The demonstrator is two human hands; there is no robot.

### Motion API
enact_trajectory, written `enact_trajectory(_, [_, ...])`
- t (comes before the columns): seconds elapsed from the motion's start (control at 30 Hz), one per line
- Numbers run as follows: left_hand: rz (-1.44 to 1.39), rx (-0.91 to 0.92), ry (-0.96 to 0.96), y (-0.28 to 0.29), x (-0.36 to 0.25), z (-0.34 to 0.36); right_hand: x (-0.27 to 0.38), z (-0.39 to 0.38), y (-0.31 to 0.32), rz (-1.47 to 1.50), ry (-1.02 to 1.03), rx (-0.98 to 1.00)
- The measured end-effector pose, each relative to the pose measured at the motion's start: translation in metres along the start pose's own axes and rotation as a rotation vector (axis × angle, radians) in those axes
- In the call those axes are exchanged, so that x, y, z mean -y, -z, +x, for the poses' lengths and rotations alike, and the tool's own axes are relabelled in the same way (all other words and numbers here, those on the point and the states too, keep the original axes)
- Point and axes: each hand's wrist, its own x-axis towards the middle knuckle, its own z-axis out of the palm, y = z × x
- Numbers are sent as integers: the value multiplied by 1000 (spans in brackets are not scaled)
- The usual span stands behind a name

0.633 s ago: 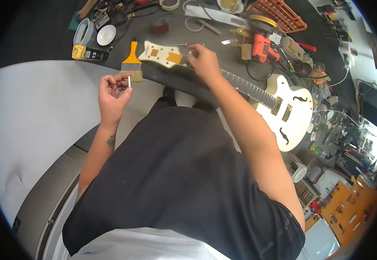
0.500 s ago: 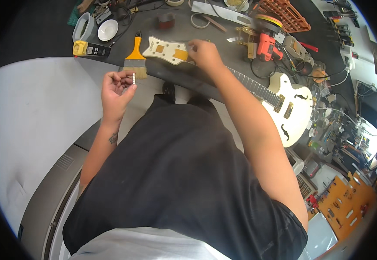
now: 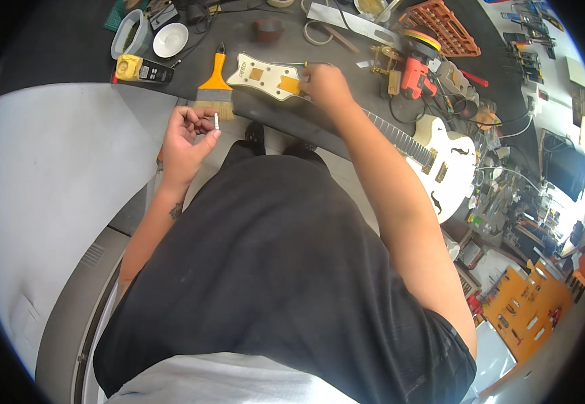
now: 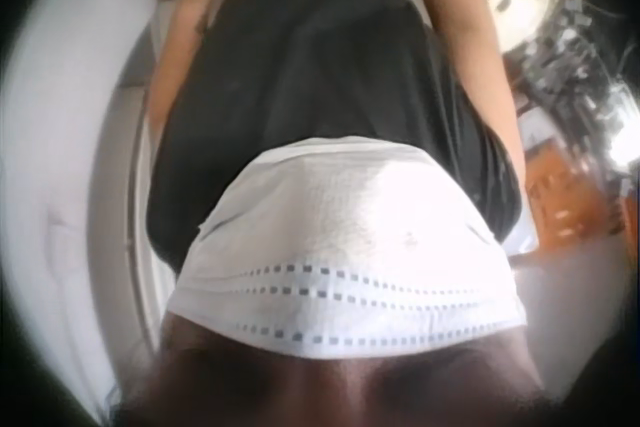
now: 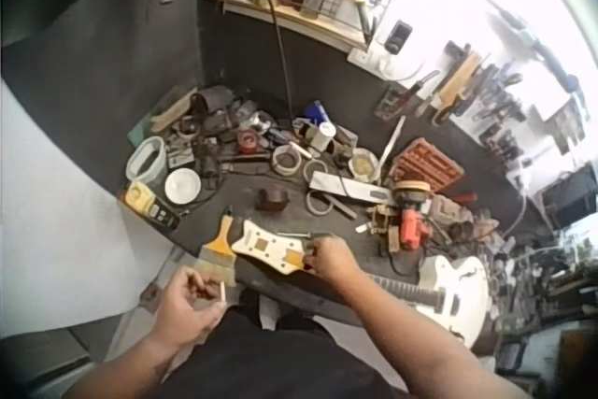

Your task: The person works on a white electric guitar in a workshop, handling small parts and tools. They retrieve items from a shelf and a container, manipulate a small white component, and eventually hang the guitar on a wall rack.

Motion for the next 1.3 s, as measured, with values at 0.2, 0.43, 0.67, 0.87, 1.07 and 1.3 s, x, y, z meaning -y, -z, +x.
enact_trajectory(0.2, [-29, 48, -19, -10, -9, 9, 8, -8, -4, -79, -14, -25])
enact_trajectory(0.43, [-2, 65, 19, -11, -7, 6, -14, -18, -18, 66, 66, -117])
enact_trajectory(0.67, [-20, 70, 34, -15, -5, 7, -20, -31, -25, 177, 81, -148])
enact_trajectory(0.87, [-18, 105, 27, -20, -7, 10, -15, -35, -21, 135, 104, -144])
enact_trajectory(1.07, [-17, 116, 26, -22, -6, 12, -23, -37, -31, 152, 154, -228])
enact_trajectory(1.3, [9, 164, 52, -25, -9, 14, -20, -37, -31, 84, 134, -205])
